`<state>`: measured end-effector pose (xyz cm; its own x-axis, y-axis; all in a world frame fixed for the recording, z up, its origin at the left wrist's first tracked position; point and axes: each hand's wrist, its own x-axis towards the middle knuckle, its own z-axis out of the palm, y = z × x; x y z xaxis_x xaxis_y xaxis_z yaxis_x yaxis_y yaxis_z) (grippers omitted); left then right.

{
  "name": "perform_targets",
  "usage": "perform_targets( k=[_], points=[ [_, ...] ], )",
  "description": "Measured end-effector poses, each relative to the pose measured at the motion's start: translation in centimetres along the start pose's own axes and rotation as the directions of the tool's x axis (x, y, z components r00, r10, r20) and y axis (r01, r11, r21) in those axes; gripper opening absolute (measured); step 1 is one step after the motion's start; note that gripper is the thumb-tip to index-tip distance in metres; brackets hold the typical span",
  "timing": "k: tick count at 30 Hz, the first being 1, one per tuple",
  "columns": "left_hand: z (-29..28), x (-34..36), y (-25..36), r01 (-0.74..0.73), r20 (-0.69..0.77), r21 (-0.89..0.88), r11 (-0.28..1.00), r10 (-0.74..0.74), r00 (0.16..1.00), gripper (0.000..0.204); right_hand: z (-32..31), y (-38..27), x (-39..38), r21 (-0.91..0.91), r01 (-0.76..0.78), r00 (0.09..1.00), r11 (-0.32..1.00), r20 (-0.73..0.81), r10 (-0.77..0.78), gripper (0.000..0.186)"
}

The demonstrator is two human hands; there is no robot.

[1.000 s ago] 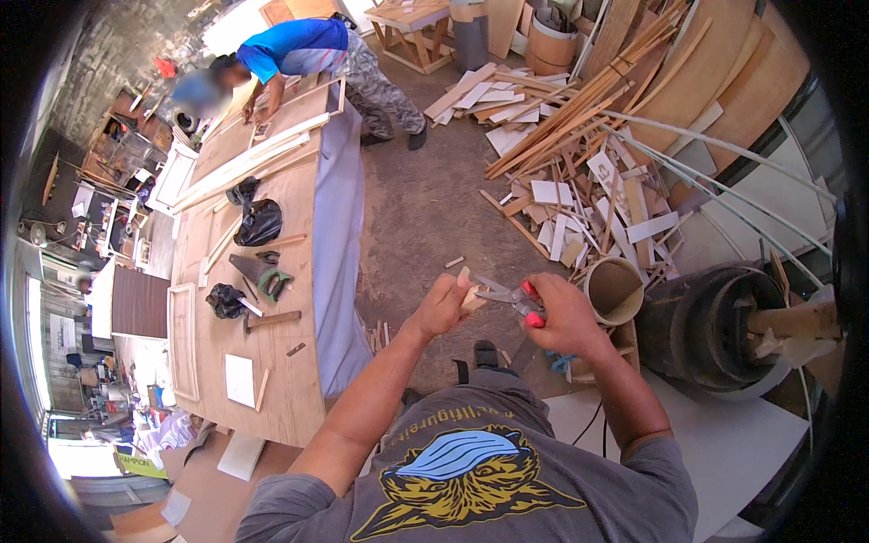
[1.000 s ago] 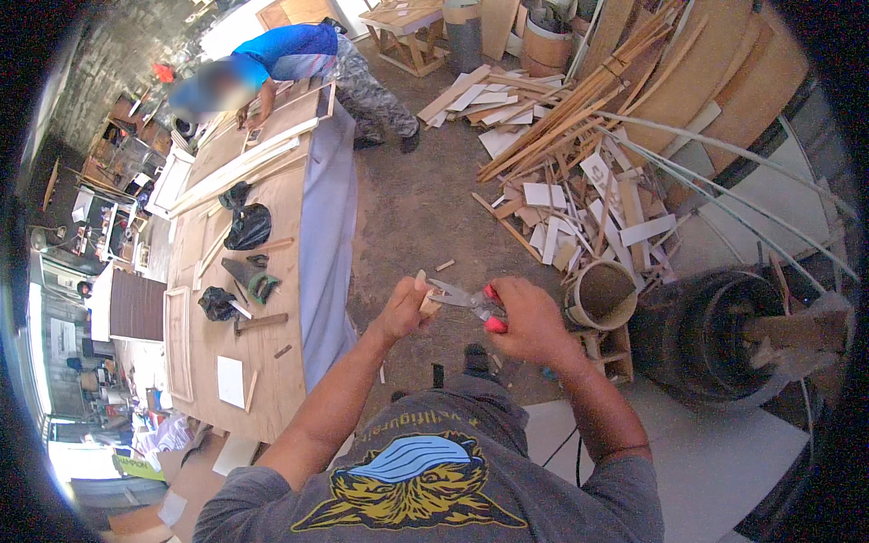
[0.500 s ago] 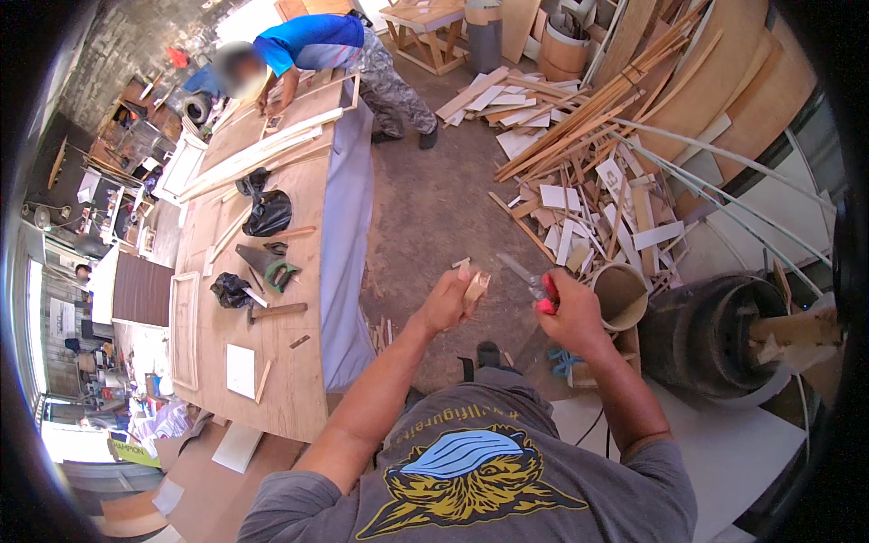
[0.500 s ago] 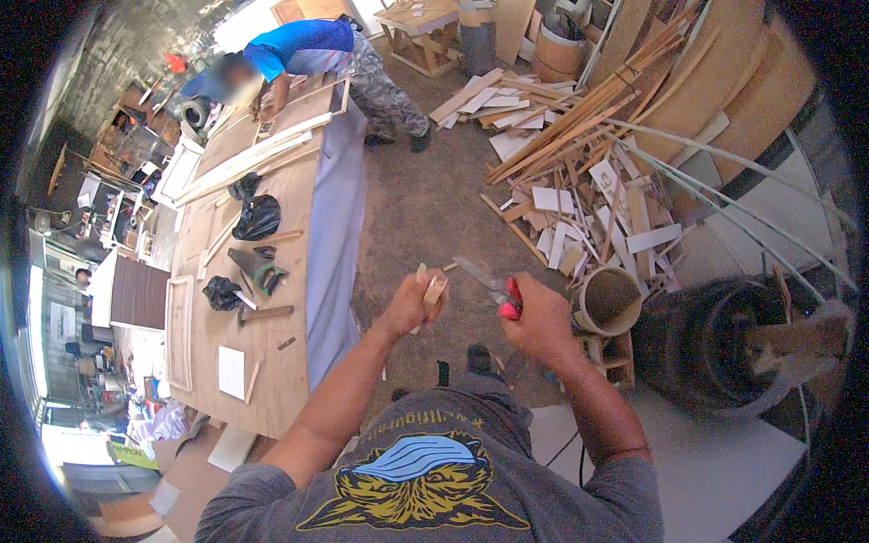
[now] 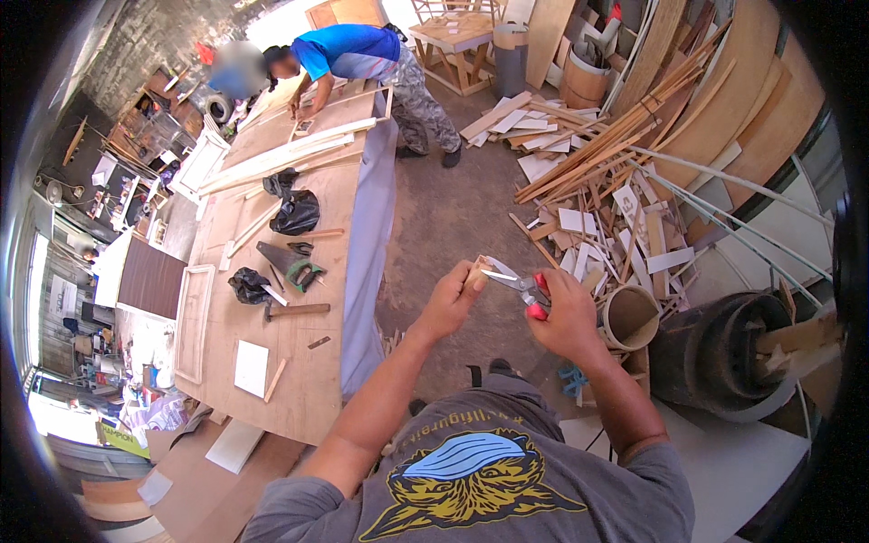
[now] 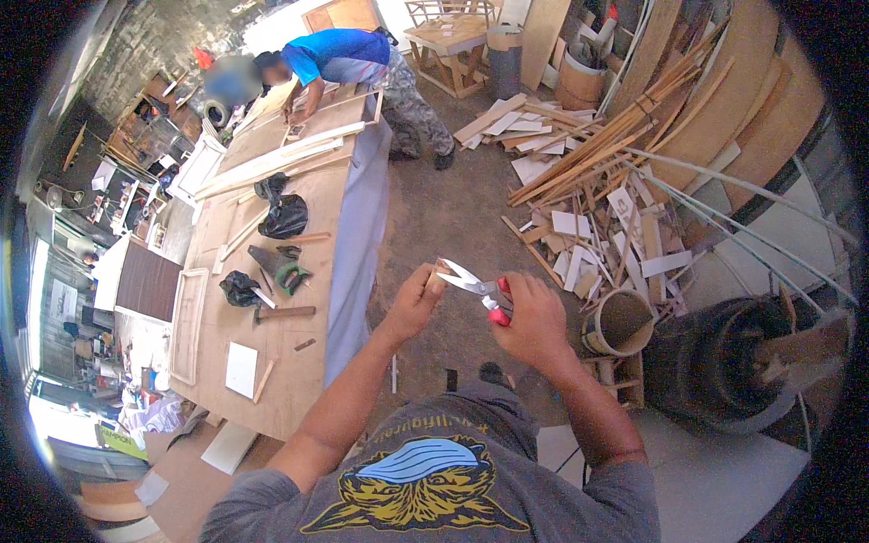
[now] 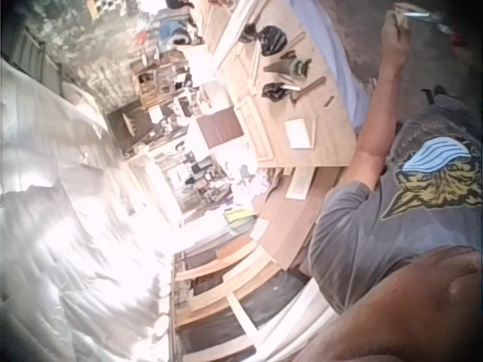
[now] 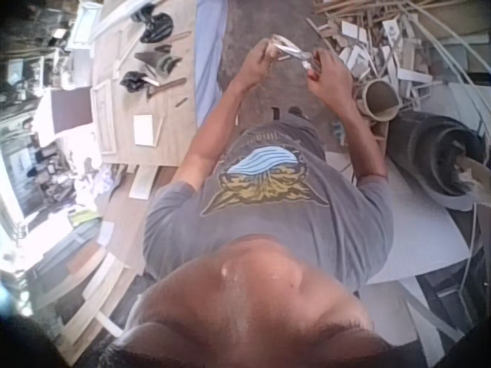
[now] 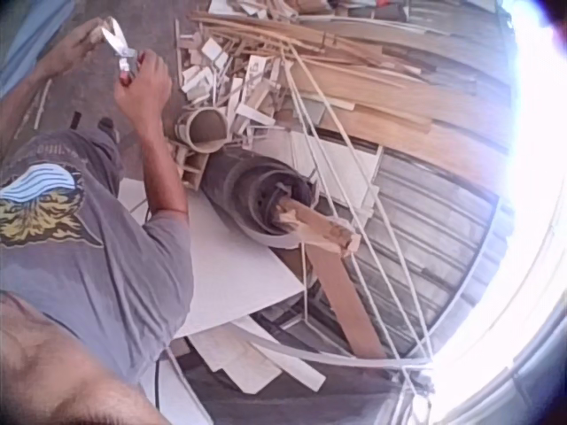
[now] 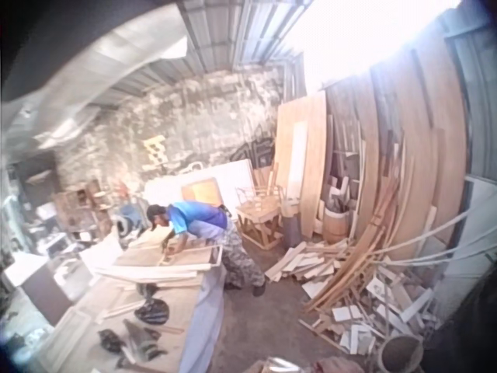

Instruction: The person constructs a small wooden frame by measuring and cutting wood strips with a saw, using pliers to handle small pieces, and checking the fit against a white rectangular base before searching for more materials in a scrap pile.

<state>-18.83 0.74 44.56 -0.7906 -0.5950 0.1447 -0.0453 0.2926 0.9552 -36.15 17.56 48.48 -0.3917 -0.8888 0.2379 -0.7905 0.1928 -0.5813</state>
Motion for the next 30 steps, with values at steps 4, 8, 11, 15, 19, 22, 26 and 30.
perform_targets(
  k=[4,8,11,15,19,22,26,30],
  points=[
    [-2.3,-1.6,-0.1,-0.069,-0.02,0.102,0.992,0.071,0.997,0.031,1.0,-2.3,0.2,-0.028,0.05,0.998,0.998,-0.037,-0.051,0.049],
    [-4.2,-3.1,1.1,-0.066,-0.011,0.147,0.987,0.068,0.998,0.03,1.9,-4.4,-0.1,-0.053,0.096,0.994,0.994,-0.046,-0.098,0.046],
    [-5.2,-4.2,1.1,-0.043,-0.016,0.127,0.991,0.045,0.999,0.031,2.3,-5.8,-0.3,-0.118,0.11,0.992,0.987,-0.04,-0.115,0.047],
    [-6.5,-5.1,1.1,-0.028,-0.031,0.147,0.989,0.033,0.999,0.034,3.0,-6.7,-0.2,-0.176,0.147,0.985,0.973,-0.062,-0.16,0.044],
    [-6.9,-5.3,0.9,-0.046,-0.047,0.127,0.991,0.052,0.998,0.034,5.0,-5.8,-0.5,-0.07,0.098,0.993,0.993,-0.058,-0.102,0.038],
    [-7.1,-5.3,-0.1,-0.122,-0.061,0.165,0.979,0.134,0.989,0.036,5.5,-5.6,-0.2,0.07,0.014,0.997,0.997,-0.083,-0.008,0.036],
    [-7.0,-5.3,-0.6,0.188,-0.049,-0.346,0.919,-0.217,0.975,0.047,4.7,-5.7,0.2,0.034,-0.121,0.992,0.992,-0.016,0.122,0.044],
    [-6.7,-5.1,0.1,0.295,0.043,-0.487,0.822,-0.315,0.948,0.058,4.7,-5.3,0.4,0.047,0.04,0.999,0.998,-0.018,-0.04,0.046]
  ],
)
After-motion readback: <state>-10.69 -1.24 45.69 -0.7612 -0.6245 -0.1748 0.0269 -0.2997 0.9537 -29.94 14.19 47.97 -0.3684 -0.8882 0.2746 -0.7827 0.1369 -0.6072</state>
